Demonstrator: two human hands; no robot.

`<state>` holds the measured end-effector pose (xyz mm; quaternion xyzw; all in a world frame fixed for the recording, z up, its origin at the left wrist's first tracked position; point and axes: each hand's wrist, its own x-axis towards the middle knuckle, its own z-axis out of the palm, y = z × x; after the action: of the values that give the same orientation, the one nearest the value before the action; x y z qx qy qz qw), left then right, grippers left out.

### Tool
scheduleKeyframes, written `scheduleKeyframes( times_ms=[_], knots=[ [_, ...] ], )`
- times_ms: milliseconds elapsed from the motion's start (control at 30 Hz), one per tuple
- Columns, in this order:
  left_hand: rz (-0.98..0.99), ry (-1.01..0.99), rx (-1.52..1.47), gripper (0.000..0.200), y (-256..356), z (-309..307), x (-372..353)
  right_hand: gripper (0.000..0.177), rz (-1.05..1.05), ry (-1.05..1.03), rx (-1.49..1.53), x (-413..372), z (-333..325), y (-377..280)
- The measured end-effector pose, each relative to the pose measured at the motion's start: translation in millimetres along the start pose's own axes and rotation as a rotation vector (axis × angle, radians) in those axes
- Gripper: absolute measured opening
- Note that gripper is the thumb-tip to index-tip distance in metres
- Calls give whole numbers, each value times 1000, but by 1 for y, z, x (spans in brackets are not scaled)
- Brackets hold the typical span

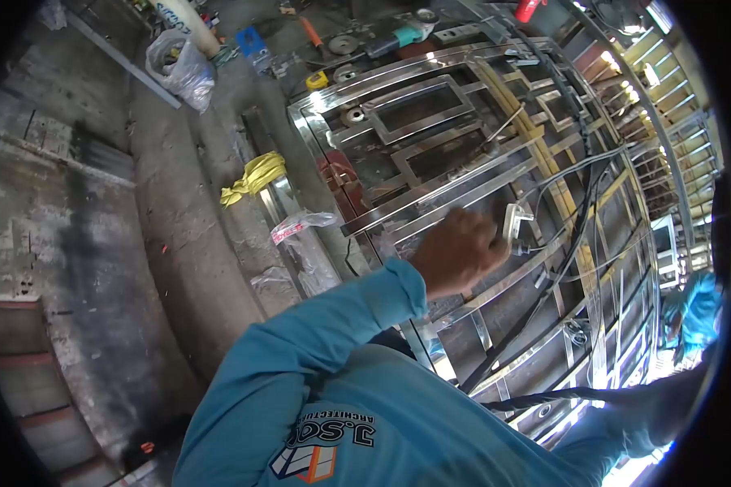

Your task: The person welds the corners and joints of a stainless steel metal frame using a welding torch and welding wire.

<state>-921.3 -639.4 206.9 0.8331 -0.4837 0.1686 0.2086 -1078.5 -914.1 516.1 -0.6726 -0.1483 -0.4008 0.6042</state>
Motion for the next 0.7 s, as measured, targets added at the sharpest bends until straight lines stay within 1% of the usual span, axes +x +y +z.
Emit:
scheduleKeyframes(
  times_ms=[67,133,200,233,267,333,400,500,533,633,667,700],
  knots=[
    [-28,-76,-41,30,7,38,-35,59,268,-123,217,-22,22,50],
    [-78,-174,-78,30,3,59,-65,59,214,-257,-243,-62,34,127],
    [-113,-136,-14,32,-8,51,-79,61,258,-408,-410,-76,65,178],
    [-132,-118,17,33,-14,46,-88,63,329,-495,-345,-75,96,197],
    [-195,-155,30,37,-19,40,-96,62,487,-582,-357,-74,113,213],
    [-267,-148,52,41,-30,27,-103,58,656,-726,-359,-74,144,253],
    [-360,-142,45,44,-39,30,-116,55,612,-757,-269,-93,173,309],
    [-455,-101,139,42,-46,31,-122,55,557,-674,-128,-139,211,376],
    [-479,-125,171,35,-47,33,-129,55,577,-665,-108,-147,221,383],
    [-522,-128,160,33,-51,38,-133,56,672,-665,-74,-169,245,396],
    [-520,-118,142,33,-53,38,-134,54,690,-687,-133,-173,249,395],
    [-515,-109,123,33,-55,37,-135,53,690,-681,-131,-178,253,394]
  ],
)
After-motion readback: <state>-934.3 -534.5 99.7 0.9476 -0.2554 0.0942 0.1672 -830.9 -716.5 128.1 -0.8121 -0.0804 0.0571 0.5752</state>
